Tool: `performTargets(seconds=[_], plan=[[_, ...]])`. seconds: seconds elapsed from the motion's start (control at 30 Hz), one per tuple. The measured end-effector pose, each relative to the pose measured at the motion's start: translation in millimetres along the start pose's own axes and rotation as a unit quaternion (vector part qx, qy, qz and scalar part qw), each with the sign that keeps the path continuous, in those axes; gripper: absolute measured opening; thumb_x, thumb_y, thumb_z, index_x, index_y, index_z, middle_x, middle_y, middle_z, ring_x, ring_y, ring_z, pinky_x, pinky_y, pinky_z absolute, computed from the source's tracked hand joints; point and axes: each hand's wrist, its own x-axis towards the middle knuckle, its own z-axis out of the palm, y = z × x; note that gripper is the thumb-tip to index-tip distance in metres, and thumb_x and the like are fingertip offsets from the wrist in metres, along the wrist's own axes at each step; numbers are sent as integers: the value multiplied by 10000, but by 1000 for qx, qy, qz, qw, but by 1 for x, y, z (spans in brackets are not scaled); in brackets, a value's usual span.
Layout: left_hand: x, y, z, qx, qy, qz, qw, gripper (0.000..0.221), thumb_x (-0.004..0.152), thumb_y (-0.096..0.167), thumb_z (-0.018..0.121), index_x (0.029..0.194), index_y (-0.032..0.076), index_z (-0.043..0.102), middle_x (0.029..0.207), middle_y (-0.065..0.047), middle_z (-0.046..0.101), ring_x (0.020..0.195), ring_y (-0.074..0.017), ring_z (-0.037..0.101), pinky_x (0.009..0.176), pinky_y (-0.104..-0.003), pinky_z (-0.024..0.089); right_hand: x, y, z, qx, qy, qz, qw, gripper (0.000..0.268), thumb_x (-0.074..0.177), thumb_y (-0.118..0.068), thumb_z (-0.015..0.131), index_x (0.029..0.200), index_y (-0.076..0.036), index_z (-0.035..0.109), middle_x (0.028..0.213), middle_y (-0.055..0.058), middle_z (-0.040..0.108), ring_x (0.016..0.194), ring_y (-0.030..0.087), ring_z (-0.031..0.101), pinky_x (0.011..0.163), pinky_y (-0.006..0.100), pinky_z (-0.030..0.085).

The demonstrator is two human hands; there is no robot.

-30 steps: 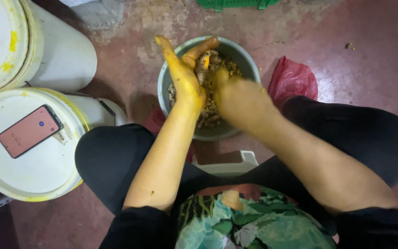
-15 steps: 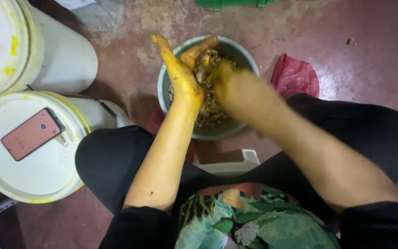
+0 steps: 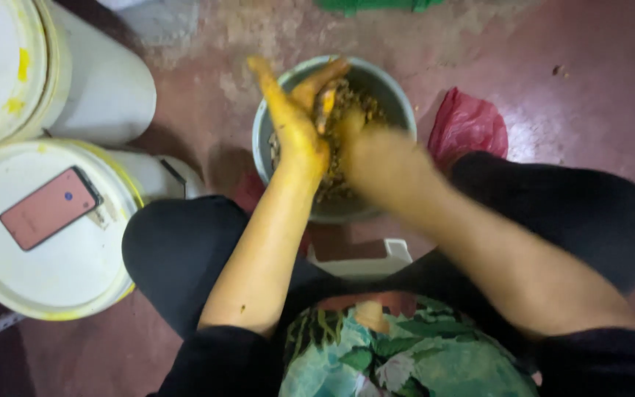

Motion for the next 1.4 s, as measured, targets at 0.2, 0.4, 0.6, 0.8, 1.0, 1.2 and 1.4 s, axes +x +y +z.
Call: performTargets(seconds=[0.2, 0.4, 0.6, 0.8, 1.0, 1.2, 1.4], plan=[[-13, 10, 7, -31, -16, 19, 999, 1188, 671, 880, 205, 1147, -51, 770, 1173, -181, 768, 806, -197, 564, 766, -232, 381, 12, 26, -41, 186, -117, 22, 975, 557, 1078, -345, 391, 1430, 84, 434, 712, 156, 679, 590, 409, 709, 444, 570, 559], [0, -2, 1, -22, -34, 8, 999, 1159, 660, 902, 236, 1150, 2, 778, 1427, -192, 673, 1475, -335, 465, 1233, -454, 221, 8, 2, -46, 222, -200, 73, 951, 286, 1029, -253, 408, 1192, -55, 534, 853, 157, 729, 735, 431, 738, 594, 599, 593], [18, -15, -12, -132, -115, 12, 985, 876, 885, 627, 424, 1371, -72, 634, 1010, -125, 725, 683, -92, 641, 622, -157, 492, 27, 26, -147, 381, -348, 191, 835, 310, 1082, -309, 335, 1290, -83, 378, 937, 248, 692, 451, 380, 687, 513, 547, 629], [16, -15, 7, -45, -106, 115, 987, 584, 893, 163, 666, 1425, -51, 550, 1398, -253, 642, 1363, -276, 576, 1183, -339, 392, 14, 75, -131, 367, -238, 127, 890, 310, 1078, -374, 391, 1185, -103, 496, 1092, 219, 707, 1002, 438, 676, 848, 542, 470], [-10, 4, 11, -95, -118, 55, 987, 849, 937, 658, 399, 1198, -80, 727, 451, -8, 371, 427, -99, 294, 585, -185, 270, 35, 92, -111, 182, -147, 57, 971, 394, 1072, -473, 434, 1293, -199, 610, 1211, 90, 730, 988, 455, 710, 766, 608, 571], [-14, -1, 23, -133, -68, 37, 988, 1049, 779, 951, 414, 1243, 77, 760, 984, -164, 726, 792, -196, 641, 663, -206, 529, 32, 67, -61, 16, 130, 5, 991, 113, 980, -283, 555, 954, -207, 634, 744, 31, 711, 580, 322, 728, 486, 487, 571], [-16, 2, 17, -134, -11, 46, 990, 1103, 811, 944, 328, 1072, -26, 783, 752, -165, 683, 539, -193, 561, 392, -193, 332, 10, 27, -28, -56, 188, -87, 977, 218, 931, -202, 500, 1064, -247, 667, 653, 3, 638, 472, 193, 622, 340, 400, 466]])
